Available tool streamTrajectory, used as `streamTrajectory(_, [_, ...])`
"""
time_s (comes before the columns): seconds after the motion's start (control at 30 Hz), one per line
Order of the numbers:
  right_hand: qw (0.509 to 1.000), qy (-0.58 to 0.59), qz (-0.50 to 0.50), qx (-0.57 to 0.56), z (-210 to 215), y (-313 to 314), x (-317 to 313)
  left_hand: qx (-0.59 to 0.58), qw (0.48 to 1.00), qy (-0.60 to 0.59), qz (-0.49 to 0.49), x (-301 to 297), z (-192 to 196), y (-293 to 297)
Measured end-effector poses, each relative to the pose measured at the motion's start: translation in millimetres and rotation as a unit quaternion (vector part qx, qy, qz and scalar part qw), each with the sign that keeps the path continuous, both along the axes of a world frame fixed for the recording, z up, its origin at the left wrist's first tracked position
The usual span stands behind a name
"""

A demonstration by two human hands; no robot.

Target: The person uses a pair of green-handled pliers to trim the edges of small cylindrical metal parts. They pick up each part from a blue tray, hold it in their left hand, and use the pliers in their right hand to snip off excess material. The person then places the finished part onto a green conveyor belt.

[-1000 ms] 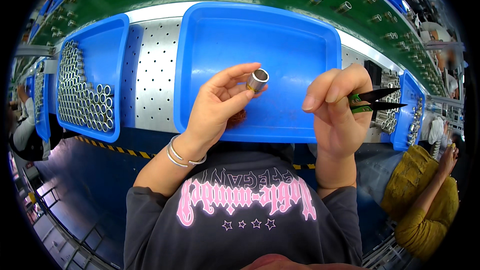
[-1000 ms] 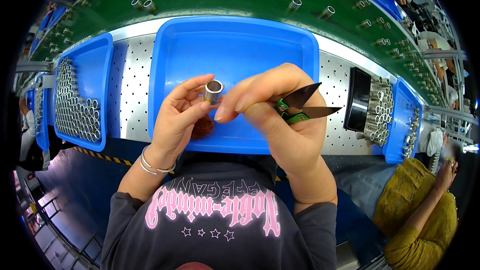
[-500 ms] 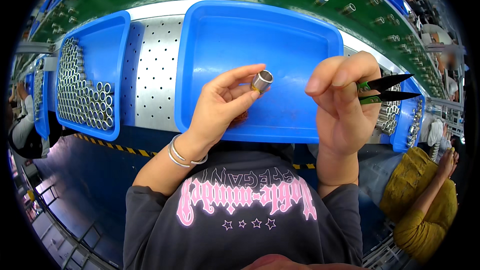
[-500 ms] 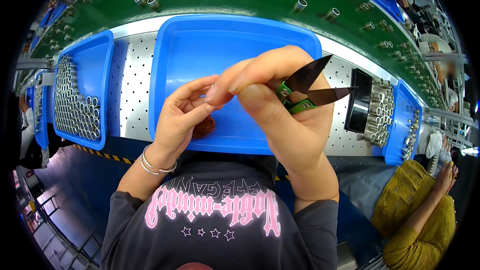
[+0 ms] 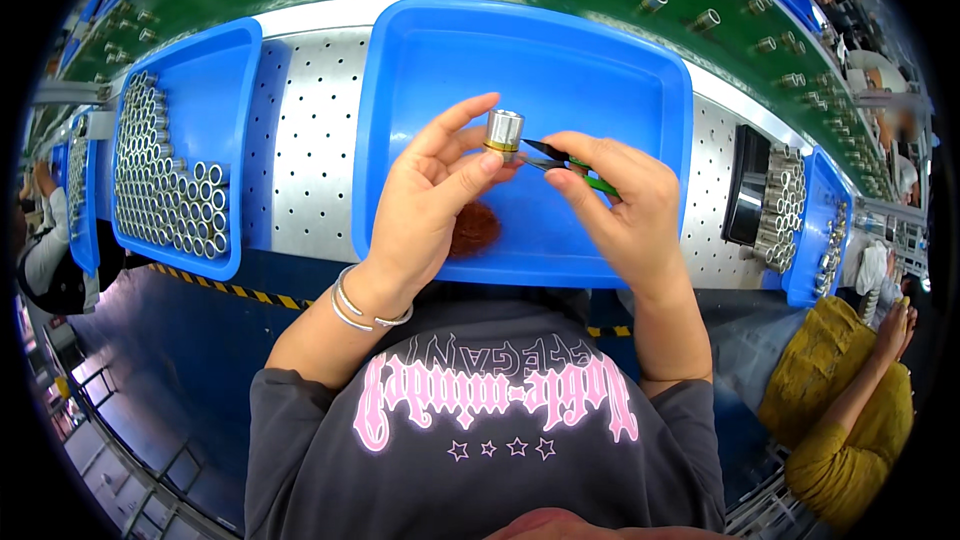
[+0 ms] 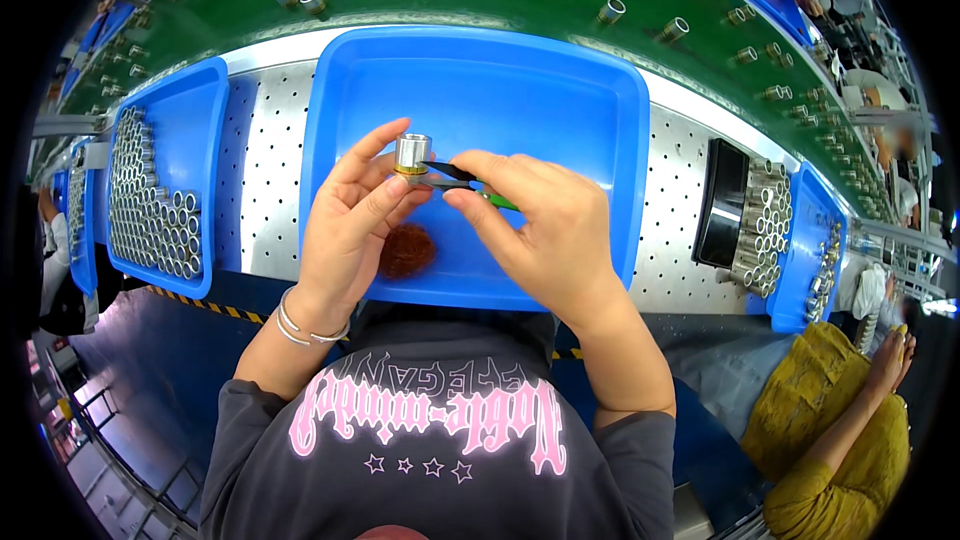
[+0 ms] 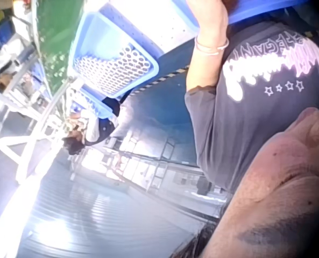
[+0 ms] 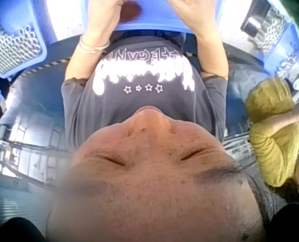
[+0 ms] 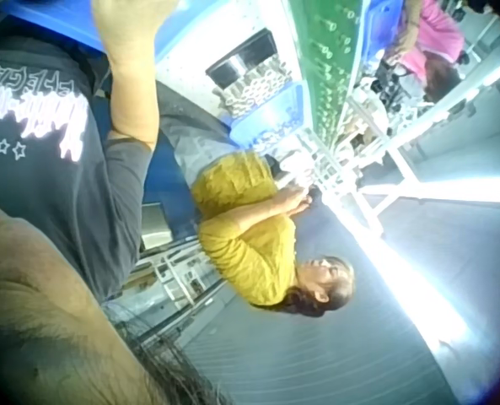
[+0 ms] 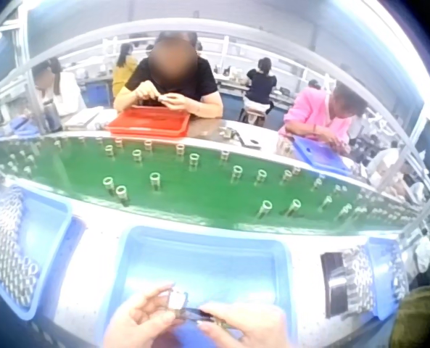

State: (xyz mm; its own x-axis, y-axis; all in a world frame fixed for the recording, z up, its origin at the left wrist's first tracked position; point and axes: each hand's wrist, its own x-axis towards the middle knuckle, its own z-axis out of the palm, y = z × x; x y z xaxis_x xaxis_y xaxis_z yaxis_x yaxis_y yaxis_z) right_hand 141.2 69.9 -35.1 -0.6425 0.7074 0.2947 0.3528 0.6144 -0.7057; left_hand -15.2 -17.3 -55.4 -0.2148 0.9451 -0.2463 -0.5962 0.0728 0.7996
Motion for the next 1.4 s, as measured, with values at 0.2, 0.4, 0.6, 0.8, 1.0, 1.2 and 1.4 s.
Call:
streamTrajectory(0.2, [1.000, -0.007, -0.002, 0.002, 0.9, -3.0, 0.3, 0.011, 1.000, 0.006, 0.005, 1.4, -0.9, -0.7])
streamTrajectory(0.4, [1.000, 0.008, -0.005, -0.006, -0.6, -3.7, 1.8, 0.017, 1.000, 0.006, 0.001, 2.3, -1.9, -1.8])
streamTrajectory(0.6, [1.000, 0.006, -0.007, -0.012, -0.5, -5.6, 2.9, 0.023, 1.000, 0.013, -0.001, 2.9, -3.4, -3.4])
streamTrajectory(0.8, [1.000, 0.015, -0.010, -0.019, -3.1, -6.3, 2.8, 0.021, 1.000, 0.014, 0.000, 3.8, -3.4, -4.2])
streamTrajectory(1.0, [0.998, 0.033, -0.007, -0.051, -3.1, -7.6, 2.3, 0.019, 1.000, 0.003, -0.006, 3.9, -1.5, -3.6])
streamTrajectory(1.2, [0.985, 0.075, -0.012, -0.156, -1.3, -10.1, -4.5, 0.001, 0.999, -0.038, -0.013, 1.7, 2.3, -2.4])
streamTrajectory(1.4, [0.994, 0.049, 0.018, -0.099, -8.4, -9.3, -7.7, 0.013, 1.000, -0.004, -0.001, 4.3, -6.0, -4.9])
